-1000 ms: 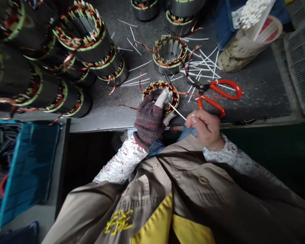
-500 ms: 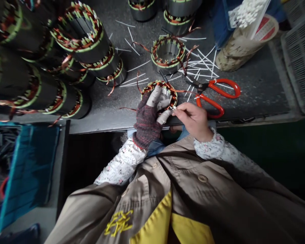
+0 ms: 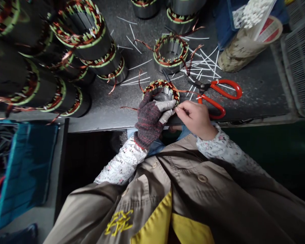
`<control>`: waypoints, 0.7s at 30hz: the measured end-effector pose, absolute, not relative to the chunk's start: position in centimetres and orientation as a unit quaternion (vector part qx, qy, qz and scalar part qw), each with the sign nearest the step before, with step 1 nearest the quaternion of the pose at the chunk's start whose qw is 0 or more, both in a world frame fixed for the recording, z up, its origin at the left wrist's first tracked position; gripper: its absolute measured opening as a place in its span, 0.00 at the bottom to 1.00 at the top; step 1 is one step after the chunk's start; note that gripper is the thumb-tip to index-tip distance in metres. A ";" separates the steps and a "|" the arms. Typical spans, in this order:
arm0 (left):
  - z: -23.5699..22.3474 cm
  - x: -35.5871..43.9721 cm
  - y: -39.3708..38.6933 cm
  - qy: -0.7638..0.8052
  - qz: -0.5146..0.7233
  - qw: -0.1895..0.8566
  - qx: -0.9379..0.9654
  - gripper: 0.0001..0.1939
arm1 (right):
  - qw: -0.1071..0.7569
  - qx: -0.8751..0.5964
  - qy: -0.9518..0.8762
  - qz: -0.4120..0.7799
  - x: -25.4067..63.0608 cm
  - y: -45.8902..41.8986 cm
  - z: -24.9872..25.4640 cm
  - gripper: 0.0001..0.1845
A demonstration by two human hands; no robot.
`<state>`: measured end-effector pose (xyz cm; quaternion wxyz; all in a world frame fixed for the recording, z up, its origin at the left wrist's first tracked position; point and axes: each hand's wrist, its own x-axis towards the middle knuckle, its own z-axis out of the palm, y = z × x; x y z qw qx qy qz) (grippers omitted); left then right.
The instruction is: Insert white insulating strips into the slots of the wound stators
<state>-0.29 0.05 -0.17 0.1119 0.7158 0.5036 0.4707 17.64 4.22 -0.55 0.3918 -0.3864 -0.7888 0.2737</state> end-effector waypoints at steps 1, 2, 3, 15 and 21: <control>-0.2 -0.3 0.1 0.506 0.464 0.113 0.719 0.11 | 0.386 -0.391 -0.790 0.271 17.6 4.4 -0.6 0.12; -0.3 -0.3 0.1 0.508 0.460 0.112 0.720 0.11 | 0.386 -0.392 -0.789 0.274 17.7 4.4 -0.6 0.12; -0.3 -0.3 0.1 0.510 0.460 0.111 0.719 0.12 | 0.391 -0.387 -0.787 0.280 17.8 4.4 -0.5 0.12; -0.6 -0.7 0.0 0.508 0.423 0.076 0.746 0.09 | 0.394 -0.386 -0.795 0.254 17.7 4.4 0.0 0.12; -0.4 -0.6 -0.2 0.490 0.422 0.036 0.762 0.12 | 0.332 -0.365 -0.818 0.295 17.7 4.0 1.5 0.17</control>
